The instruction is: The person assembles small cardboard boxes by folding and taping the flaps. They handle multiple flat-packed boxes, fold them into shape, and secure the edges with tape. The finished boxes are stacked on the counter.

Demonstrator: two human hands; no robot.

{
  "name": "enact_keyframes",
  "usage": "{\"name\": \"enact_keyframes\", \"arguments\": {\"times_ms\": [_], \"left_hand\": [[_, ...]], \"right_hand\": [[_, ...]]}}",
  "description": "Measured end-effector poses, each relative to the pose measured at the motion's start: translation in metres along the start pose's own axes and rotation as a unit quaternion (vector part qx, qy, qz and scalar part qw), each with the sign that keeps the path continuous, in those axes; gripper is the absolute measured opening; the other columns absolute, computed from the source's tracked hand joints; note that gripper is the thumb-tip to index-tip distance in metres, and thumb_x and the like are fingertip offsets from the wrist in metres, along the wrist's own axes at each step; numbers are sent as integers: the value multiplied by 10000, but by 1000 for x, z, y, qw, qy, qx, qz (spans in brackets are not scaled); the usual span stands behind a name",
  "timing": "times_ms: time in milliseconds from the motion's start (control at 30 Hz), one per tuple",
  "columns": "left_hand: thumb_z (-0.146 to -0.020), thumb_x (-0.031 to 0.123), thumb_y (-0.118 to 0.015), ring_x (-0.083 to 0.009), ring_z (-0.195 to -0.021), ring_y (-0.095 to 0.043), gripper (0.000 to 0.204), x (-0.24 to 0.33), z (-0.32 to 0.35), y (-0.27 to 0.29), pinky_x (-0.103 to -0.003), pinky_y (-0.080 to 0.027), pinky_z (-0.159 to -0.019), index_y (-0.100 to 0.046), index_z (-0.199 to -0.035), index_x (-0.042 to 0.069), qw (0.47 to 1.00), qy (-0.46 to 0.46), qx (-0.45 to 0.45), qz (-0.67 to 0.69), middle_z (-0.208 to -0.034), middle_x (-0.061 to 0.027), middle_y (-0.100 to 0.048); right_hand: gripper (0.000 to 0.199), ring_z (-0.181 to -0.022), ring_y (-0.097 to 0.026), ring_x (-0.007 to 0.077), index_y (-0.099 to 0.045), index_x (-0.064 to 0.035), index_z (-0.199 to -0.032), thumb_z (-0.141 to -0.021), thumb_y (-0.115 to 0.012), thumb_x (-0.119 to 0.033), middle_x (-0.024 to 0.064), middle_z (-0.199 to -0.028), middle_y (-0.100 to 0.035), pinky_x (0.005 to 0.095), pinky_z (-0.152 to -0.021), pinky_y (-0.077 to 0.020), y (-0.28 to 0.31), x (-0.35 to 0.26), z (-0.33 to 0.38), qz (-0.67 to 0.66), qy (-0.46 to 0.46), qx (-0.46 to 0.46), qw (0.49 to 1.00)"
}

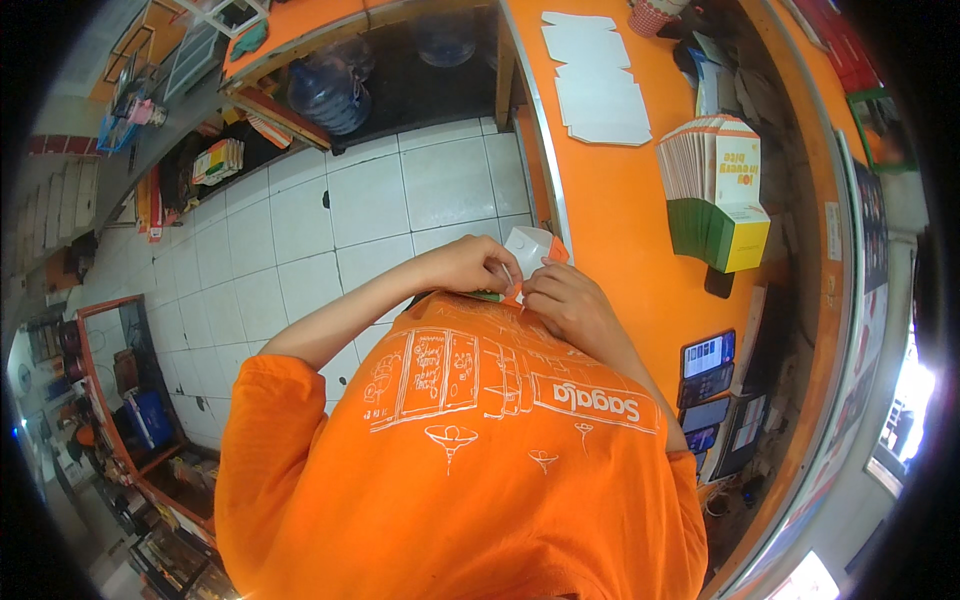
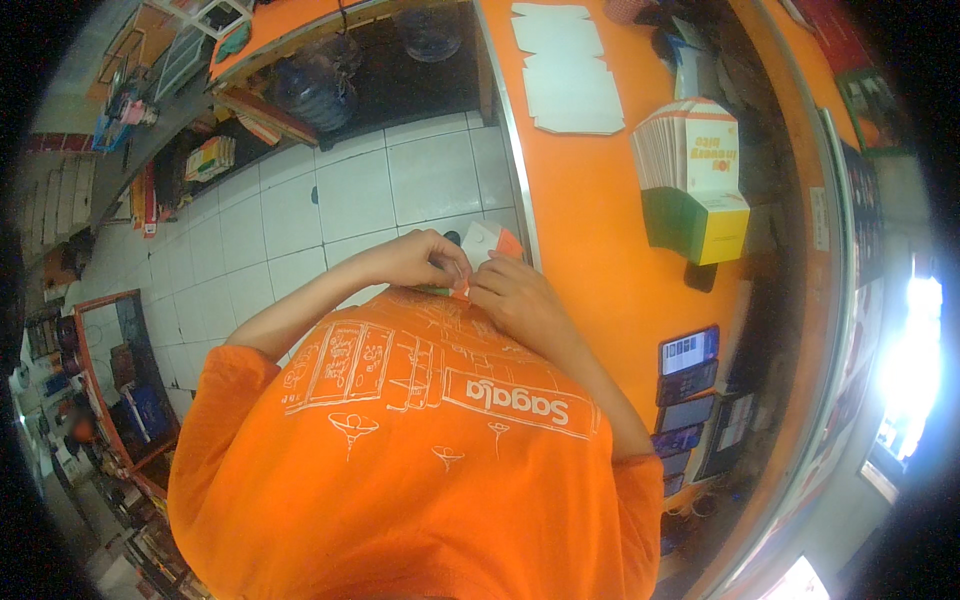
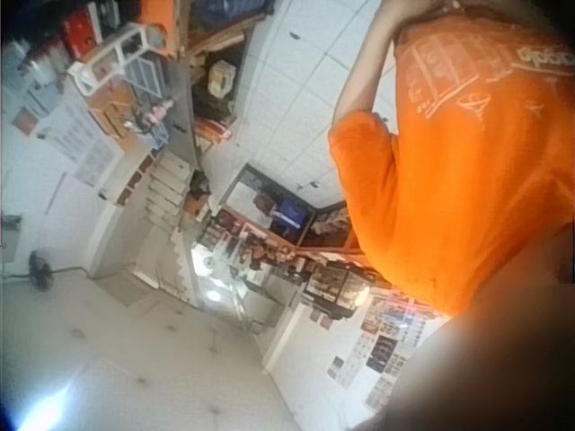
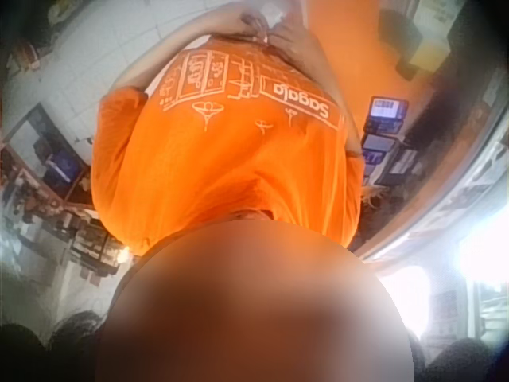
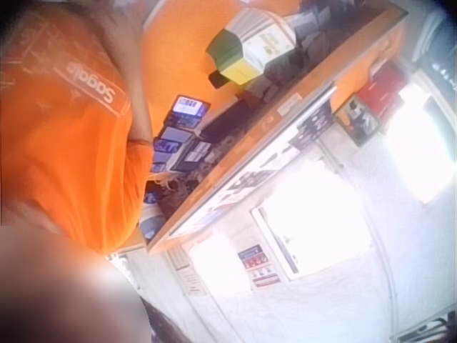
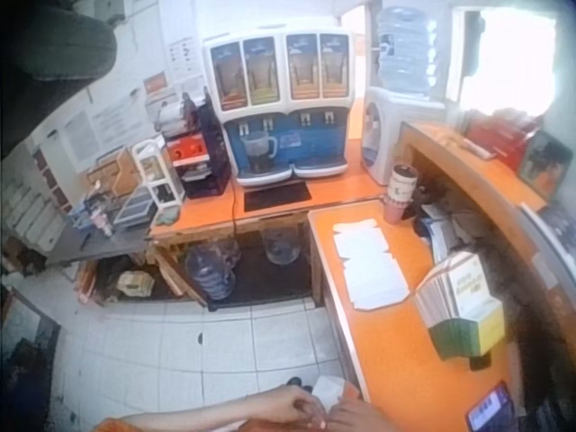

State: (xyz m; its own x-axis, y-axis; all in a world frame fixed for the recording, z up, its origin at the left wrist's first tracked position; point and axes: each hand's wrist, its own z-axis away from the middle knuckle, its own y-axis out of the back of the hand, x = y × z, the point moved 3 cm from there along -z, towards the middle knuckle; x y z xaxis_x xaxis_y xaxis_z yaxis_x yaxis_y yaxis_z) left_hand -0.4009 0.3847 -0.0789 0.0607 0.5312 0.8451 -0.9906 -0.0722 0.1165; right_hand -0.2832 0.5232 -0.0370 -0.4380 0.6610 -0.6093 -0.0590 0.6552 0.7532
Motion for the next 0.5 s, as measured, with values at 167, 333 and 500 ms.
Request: {"name": "enact_keyframes", "arguments": {"times_ms": [167,333,500], "left_hand": [[-826,155,-679,-99,-772,-594,203,-8,-1,0,-249,-463,-747,-692,-984,29,999,-2,-15,43,-830,-19,-678],[-829,153,-674,-98,-781,-593,203,-9,-1,-1,-247,-464,-746,-692,-985,24,998,7,-20,63,-839,-25,-677],[-828,150,-670,-99,-792,-595,207,-8,-1,-2,-247,-466,-751,-691,-988,19,998,26,-15,46,-844,-31,-679]], "right_hand": [[159,-911,-590,234,-607,-39,-834,-683,-643,-71,59,-901,-612,405,-942,-470,-3,1,0,21,32,35,999],[152,-907,-587,222,-606,-43,-826,-682,-646,-70,36,-891,-618,406,-942,-467,-4,1,-1,32,43,56,997],[140,-907,-582,221,-604,-46,-811,-679,-644,-72,33,-890,-620,407,-937,-468,-3,2,1,32,36,9,999]]}}
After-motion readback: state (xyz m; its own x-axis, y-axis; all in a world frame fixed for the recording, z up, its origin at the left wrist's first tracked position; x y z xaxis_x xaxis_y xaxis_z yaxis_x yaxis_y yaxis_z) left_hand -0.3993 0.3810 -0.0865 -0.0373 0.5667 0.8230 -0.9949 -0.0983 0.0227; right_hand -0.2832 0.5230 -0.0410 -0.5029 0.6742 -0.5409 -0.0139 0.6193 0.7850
